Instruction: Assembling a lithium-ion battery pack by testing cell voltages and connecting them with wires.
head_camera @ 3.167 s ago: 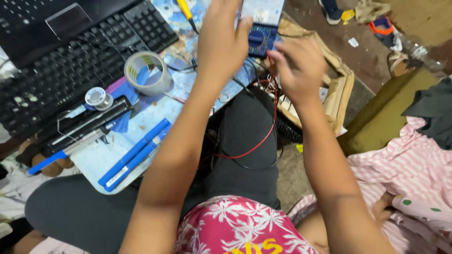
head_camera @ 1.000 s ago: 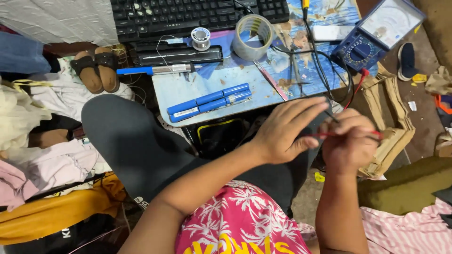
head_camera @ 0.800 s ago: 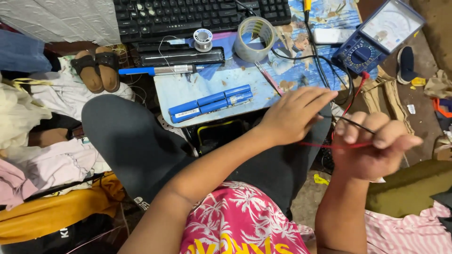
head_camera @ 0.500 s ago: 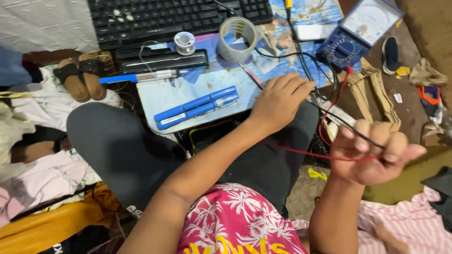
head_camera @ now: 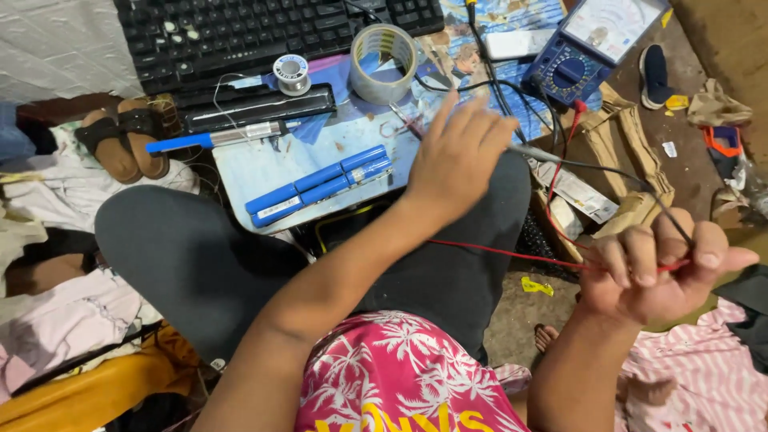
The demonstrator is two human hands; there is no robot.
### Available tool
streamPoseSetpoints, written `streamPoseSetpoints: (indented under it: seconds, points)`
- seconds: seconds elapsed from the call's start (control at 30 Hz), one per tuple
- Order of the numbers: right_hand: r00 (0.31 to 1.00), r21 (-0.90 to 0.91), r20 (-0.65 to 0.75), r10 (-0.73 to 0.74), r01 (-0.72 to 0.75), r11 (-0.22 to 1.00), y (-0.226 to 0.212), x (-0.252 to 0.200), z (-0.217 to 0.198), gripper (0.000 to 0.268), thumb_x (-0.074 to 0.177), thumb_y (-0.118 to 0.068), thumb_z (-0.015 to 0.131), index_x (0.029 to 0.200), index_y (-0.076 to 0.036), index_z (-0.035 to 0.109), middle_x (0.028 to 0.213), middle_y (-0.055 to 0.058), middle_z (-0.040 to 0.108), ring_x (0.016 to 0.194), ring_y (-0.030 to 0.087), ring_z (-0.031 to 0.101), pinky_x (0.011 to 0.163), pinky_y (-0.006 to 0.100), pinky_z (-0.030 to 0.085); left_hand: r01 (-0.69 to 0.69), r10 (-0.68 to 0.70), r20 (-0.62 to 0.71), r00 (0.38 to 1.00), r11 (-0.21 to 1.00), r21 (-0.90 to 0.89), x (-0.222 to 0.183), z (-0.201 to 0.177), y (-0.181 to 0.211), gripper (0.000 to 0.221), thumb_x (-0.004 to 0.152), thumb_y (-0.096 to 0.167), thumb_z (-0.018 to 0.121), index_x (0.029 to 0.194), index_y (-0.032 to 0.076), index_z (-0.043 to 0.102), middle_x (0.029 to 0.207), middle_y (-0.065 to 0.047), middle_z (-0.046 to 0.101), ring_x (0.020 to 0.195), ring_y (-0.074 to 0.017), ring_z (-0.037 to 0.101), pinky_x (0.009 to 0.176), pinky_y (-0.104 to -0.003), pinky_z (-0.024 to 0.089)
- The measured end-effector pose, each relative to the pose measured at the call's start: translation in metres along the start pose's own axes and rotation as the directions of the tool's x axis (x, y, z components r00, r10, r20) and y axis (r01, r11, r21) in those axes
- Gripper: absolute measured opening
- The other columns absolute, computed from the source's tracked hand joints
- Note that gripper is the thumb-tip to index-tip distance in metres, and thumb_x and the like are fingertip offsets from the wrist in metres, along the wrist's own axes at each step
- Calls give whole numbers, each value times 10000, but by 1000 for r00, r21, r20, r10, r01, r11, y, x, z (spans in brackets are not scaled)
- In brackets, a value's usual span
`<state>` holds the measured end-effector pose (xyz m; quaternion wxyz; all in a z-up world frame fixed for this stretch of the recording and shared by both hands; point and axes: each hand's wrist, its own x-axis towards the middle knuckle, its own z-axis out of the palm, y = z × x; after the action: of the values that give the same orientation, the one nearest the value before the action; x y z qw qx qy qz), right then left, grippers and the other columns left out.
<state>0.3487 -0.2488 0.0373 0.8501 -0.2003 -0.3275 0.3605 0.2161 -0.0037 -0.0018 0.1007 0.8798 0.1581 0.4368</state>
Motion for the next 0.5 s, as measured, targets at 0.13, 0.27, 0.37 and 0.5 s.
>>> streamPoseSetpoints:
  seconds: [0.13,0.27,0.37,0.5]
  points:
    - [998,156,36,-48,42,987,-16,-16,-33,390,1296,-461,611,1207,-166,851,1134,-56,725,601,-58,347,490,79,275,122,-8,204,979,825,-552,-52,-20,58,267,983,98,518,1171,145,702,977,-112,696,949,-396,650,888,-557,469]
    - [994,487,-107,-30,79,870,-30,-16,-19,168,1230,-90,608,1064,-110,622,1059,-9,516,698,-11,379,576,130,219,310,45,465,884,687,-657,-143,14,92,327,1196,307,511,1436,136,655,1345,-57,809,1083,-378,754,1118,-528,499]
    - [993,609,-118,1,72,790,-33,-12,-3,264,1173,129,581,1012,-38,455,1018,114,506,680,81,378,592,217,271,381,-14,518,855,696,-609,-143,2,87,328,1195,361,504,1431,182,644,1249,-13,820,1029,-356,776,927,-483,532]
    - [998,-78,-49,-33,30,997,-29,-33,-90,334,1200,-460,794,1459,-255,835,1289,-171,844,1097,-29,621,1013,160,455,519,-186,505,843,524,-675,-94,-53,84,281,1205,347,469,1287,154,655,925,-53,735,865,-341,778,735,-428,529]
